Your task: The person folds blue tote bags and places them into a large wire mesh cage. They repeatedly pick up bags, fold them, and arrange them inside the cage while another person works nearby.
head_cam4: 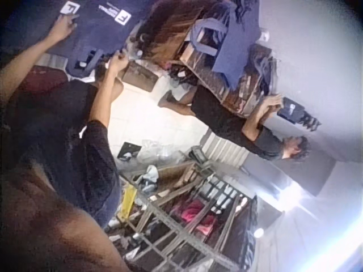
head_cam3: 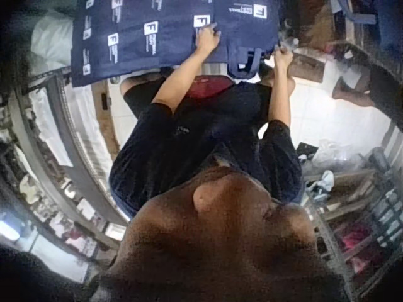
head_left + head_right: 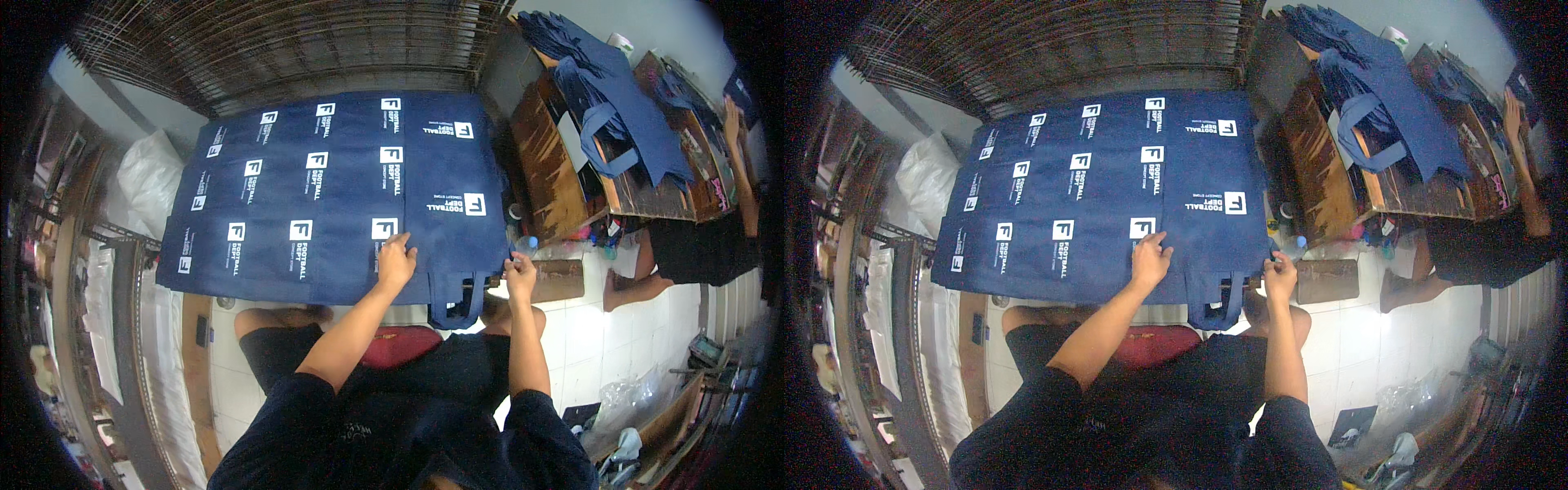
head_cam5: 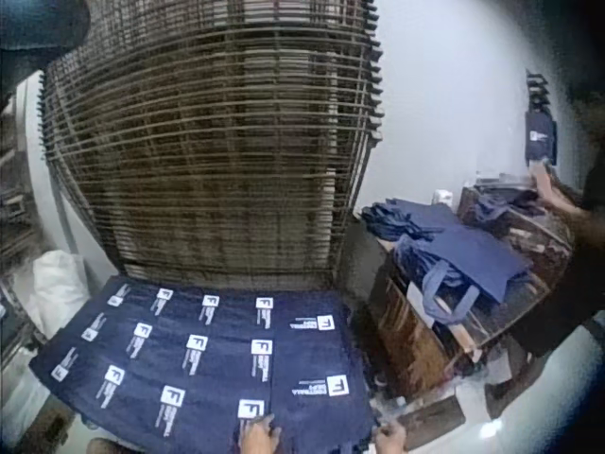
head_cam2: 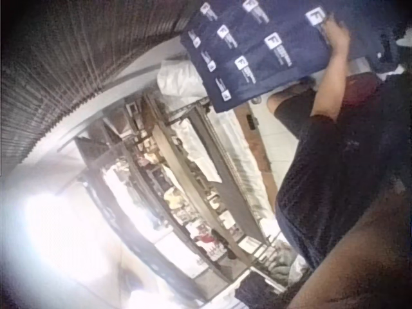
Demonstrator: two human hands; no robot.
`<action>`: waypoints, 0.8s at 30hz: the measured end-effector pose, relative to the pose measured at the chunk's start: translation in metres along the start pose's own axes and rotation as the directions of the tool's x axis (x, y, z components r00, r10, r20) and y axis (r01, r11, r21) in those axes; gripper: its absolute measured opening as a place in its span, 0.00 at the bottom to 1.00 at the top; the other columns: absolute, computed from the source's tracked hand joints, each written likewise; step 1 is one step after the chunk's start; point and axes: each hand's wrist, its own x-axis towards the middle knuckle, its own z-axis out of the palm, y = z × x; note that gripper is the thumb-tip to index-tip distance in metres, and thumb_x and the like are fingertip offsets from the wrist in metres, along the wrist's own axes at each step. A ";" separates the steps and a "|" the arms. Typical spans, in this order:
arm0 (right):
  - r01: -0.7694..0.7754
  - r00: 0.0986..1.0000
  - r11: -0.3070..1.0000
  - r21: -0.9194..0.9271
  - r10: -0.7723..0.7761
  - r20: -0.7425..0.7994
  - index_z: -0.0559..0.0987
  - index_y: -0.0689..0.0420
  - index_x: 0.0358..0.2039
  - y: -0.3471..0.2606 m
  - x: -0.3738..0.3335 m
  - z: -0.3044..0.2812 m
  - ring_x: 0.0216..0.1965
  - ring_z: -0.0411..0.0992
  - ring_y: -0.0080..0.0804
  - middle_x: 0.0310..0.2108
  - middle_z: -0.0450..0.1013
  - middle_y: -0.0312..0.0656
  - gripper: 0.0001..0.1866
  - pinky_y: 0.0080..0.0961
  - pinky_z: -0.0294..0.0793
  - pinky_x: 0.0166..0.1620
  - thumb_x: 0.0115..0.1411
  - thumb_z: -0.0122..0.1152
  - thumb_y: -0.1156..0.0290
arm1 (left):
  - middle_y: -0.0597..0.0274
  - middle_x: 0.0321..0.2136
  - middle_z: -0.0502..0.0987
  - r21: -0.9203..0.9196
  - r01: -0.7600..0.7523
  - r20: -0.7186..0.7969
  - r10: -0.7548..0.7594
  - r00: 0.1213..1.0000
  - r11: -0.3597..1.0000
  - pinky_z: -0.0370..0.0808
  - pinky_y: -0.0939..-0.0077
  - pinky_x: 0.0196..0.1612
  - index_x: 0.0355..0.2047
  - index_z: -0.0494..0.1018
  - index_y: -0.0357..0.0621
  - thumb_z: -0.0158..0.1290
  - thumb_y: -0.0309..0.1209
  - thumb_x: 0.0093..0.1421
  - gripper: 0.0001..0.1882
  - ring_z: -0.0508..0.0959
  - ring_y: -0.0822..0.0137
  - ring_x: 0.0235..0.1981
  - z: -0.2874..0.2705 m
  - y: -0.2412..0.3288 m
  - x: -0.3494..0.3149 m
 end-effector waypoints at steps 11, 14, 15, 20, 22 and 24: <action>0.017 1.000 0.998 -0.064 -0.018 -0.020 0.78 0.61 0.38 -0.008 -0.004 -0.001 0.19 0.70 0.23 0.19 0.74 0.40 0.11 0.24 0.68 0.26 0.51 0.62 0.77 | 0.52 0.41 0.72 -0.074 0.065 0.045 -0.061 0.997 0.995 0.75 0.68 0.37 0.44 0.73 0.36 0.58 0.23 0.47 0.20 0.77 0.59 0.31 -0.009 0.013 -0.003; 0.012 1.000 0.996 -0.088 -0.014 -0.023 0.78 0.60 0.38 -0.009 -0.004 -0.001 0.20 0.70 0.24 0.20 0.75 0.40 0.12 0.24 0.69 0.27 0.51 0.63 0.76 | 0.53 0.39 0.72 -0.087 0.055 0.041 -0.052 0.998 0.995 0.75 0.68 0.37 0.45 0.72 0.37 0.58 0.23 0.47 0.21 0.77 0.60 0.31 -0.011 0.012 -0.003; 0.016 0.999 0.994 -0.104 -0.019 -0.027 0.78 0.60 0.38 -0.009 -0.003 -0.001 0.21 0.71 0.24 0.20 0.75 0.41 0.12 0.24 0.69 0.28 0.51 0.63 0.76 | 0.53 0.39 0.72 -0.085 0.057 0.035 -0.054 0.998 0.995 0.75 0.69 0.37 0.45 0.72 0.38 0.58 0.23 0.47 0.22 0.77 0.60 0.31 -0.013 0.011 -0.003; 0.051 0.998 0.985 -0.165 -0.054 -0.017 0.79 0.58 0.38 0.012 0.003 -0.006 0.24 0.72 0.26 0.25 0.77 0.43 0.13 0.24 0.70 0.31 0.51 0.65 0.73 | 0.55 0.35 0.72 -0.146 0.084 -0.026 -0.089 0.996 0.986 0.75 0.69 0.35 0.47 0.71 0.40 0.60 0.24 0.47 0.24 0.77 0.62 0.30 -0.029 0.010 0.004; 0.048 0.998 0.984 -0.171 -0.053 -0.025 0.79 0.58 0.38 0.013 0.001 -0.007 0.25 0.73 0.27 0.26 0.77 0.44 0.13 0.25 0.70 0.32 0.51 0.64 0.72 | 0.55 0.34 0.72 -0.159 0.043 -0.116 -0.062 0.991 0.986 0.75 0.70 0.34 0.47 0.70 0.40 0.60 0.25 0.46 0.25 0.76 0.63 0.30 -0.040 0.006 0.008; 0.027 0.998 0.987 -0.158 -0.036 -0.059 0.79 0.58 0.38 0.009 -0.003 -0.011 0.26 0.73 0.27 0.26 0.77 0.44 0.12 0.25 0.70 0.32 0.52 0.64 0.71 | 0.56 0.35 0.73 -0.181 0.023 -0.205 -0.060 0.977 0.983 0.74 0.71 0.30 0.47 0.70 0.41 0.61 0.26 0.46 0.25 0.75 0.65 0.29 -0.052 -0.004 0.015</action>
